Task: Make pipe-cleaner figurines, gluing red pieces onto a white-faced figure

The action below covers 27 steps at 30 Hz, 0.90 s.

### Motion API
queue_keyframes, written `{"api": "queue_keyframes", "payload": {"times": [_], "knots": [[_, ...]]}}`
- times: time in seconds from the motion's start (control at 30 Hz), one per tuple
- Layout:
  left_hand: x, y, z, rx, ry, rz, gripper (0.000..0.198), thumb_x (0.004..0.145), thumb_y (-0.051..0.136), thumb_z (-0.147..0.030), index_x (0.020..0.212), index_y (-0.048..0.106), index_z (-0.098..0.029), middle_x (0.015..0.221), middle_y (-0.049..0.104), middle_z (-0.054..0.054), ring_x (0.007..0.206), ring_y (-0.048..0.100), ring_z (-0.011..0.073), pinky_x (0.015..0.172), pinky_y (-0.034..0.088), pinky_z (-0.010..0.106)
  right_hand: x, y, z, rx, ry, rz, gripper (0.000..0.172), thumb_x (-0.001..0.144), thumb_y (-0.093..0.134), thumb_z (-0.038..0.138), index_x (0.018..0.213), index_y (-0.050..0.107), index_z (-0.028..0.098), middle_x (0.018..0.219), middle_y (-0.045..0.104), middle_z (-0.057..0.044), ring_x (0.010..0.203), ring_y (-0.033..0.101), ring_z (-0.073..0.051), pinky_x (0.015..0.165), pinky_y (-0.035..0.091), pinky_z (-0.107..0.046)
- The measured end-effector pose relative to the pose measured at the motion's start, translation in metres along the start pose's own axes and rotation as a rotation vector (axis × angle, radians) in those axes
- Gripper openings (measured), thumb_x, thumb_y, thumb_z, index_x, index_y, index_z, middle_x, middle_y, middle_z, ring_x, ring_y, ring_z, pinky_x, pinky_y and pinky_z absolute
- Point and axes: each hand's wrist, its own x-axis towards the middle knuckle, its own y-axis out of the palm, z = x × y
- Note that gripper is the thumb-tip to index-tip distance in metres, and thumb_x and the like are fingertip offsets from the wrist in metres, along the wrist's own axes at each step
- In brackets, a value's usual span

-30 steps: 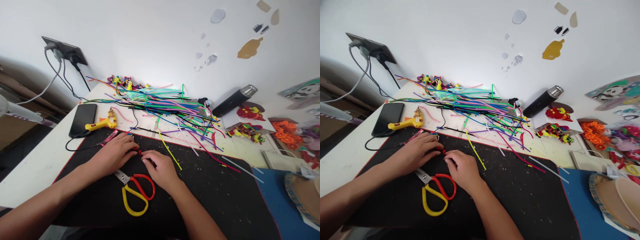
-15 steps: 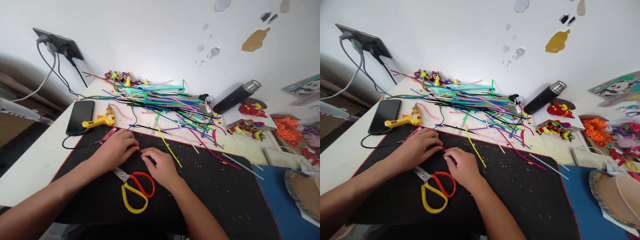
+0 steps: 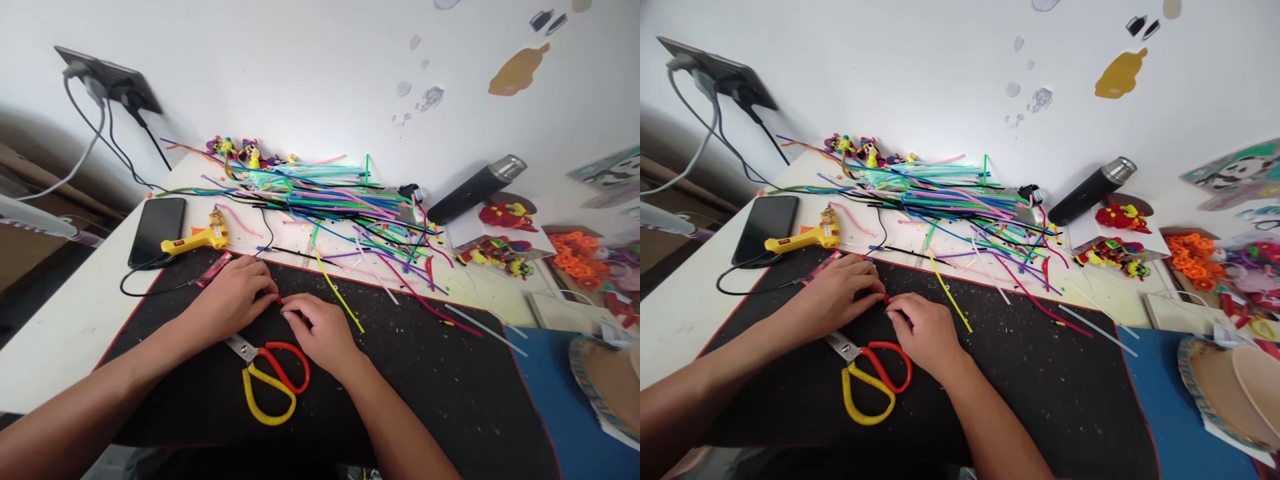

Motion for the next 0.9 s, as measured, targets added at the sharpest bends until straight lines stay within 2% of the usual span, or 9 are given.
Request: {"api": "queue_keyframes", "payload": {"times": [0.73, 0.8, 0.9], "knots": [[0.0025, 0.0041, -0.0049, 0.019, -0.004, -0.011, 0.015, 0.095, 0.065, -0.022, 0.083, 0.074, -0.02, 0.09, 0.071, 0.006, 0.091, 0.056, 0.0278, 0.086, 0.044, 0.044, -0.0004, 0.0021, -0.0009, 0.044, 0.032, -0.01, 0.016, 0.103, 0.063, 0.019, 0.107, 0.075, 0.027, 0.114, 0.081, -0.003, 0.107, 0.076, -0.02, 0.095, 0.056, -0.032], [0.0022, 0.0046, -0.0059, 0.009, -0.009, -0.025, 0.015, 0.094, 0.064, -0.023, 0.082, 0.073, -0.02, 0.088, 0.071, 0.006, 0.09, 0.056, 0.0277, 0.086, 0.044, 0.044, -0.0009, 0.0022, -0.001, 0.055, 0.046, -0.022, 0.016, 0.103, 0.062, 0.02, 0.108, 0.075, 0.027, 0.112, 0.081, -0.003, 0.101, 0.076, -0.019, 0.091, 0.056, -0.031], [0.0022, 0.0044, -0.0074, -0.024, -0.006, -0.05, 0.016, 0.095, 0.063, -0.023, 0.082, 0.072, -0.02, 0.088, 0.071, 0.005, 0.09, 0.057, 0.0272, 0.086, 0.044, 0.044, -0.0012, 0.0024, -0.0012, 0.078, 0.092, -0.048, 0.015, 0.103, 0.063, 0.022, 0.107, 0.077, 0.027, 0.106, 0.081, -0.001, 0.083, 0.071, -0.017, 0.077, 0.054, -0.03]]}}
